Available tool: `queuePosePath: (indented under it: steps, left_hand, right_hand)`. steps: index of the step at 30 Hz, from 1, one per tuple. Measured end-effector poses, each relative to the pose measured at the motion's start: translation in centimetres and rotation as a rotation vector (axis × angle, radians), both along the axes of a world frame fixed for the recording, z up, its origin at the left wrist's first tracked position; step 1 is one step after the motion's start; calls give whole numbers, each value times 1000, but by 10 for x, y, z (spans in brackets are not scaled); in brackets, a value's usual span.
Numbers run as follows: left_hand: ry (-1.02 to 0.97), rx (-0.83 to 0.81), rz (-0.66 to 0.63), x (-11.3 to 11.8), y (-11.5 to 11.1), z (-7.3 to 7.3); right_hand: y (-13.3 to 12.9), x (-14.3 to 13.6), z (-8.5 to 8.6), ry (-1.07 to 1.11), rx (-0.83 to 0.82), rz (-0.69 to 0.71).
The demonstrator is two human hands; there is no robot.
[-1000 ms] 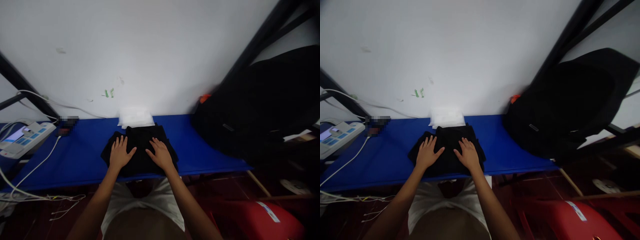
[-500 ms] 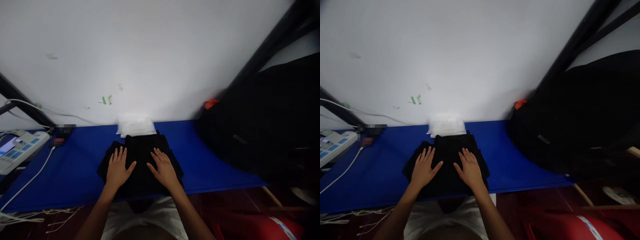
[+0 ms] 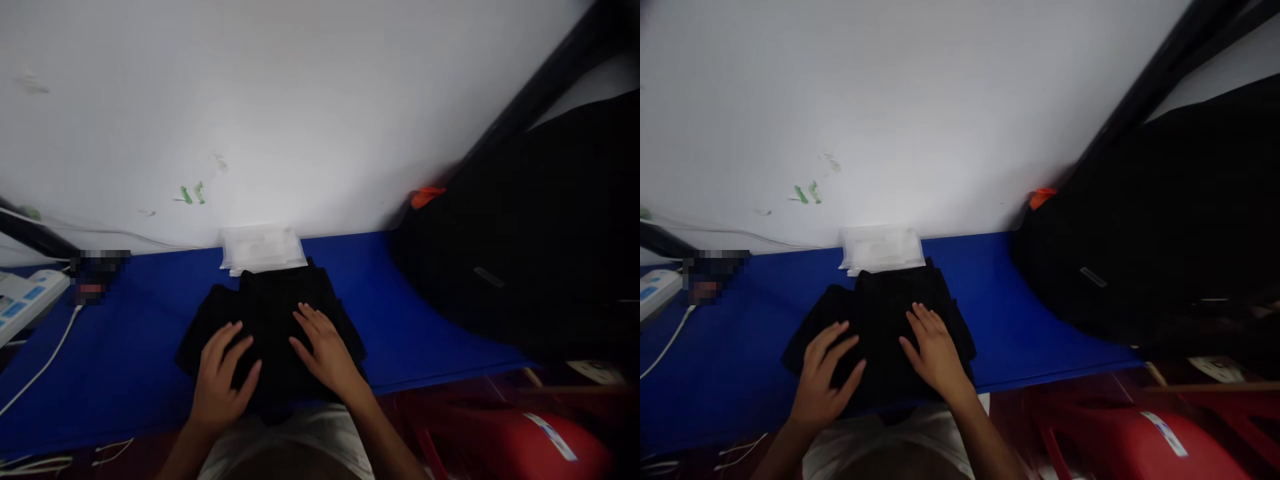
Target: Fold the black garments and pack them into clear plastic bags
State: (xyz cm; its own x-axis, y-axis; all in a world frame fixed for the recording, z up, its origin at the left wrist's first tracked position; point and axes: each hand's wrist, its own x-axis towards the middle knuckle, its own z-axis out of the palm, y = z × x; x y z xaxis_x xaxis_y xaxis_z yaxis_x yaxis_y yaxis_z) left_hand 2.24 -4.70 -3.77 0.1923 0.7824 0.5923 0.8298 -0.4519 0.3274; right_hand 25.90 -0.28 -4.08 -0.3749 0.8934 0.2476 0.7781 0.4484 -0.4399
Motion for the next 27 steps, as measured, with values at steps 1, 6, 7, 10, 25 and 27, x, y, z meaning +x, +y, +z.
queuePosePath:
  steps: [1, 6, 7, 10, 25, 27]
  left_hand:
    - [15, 14, -78, -5, -9, 0]
    - [173, -60, -267, -39, -38, -12]
    - [173, -67, -266, -44, -39, -14]
    - [98, -87, -230, -54, -37, -18]
    - [117, -64, -147, -66, -38, -6]
    - [114, -57, -137, -68, -38, -6]
  right_hand:
    - [-5, 3, 3, 18, -20, 31]
    - [-34, 29, 13, 1, -129, 182]
    - [-37, 35, 13, -12, -145, 200]
    - [-41, 49, 11, -34, -153, 217]
    - [-35, 80, 23, 96, -152, 155]
    - [-32, 80, 23, 138, -136, 139]
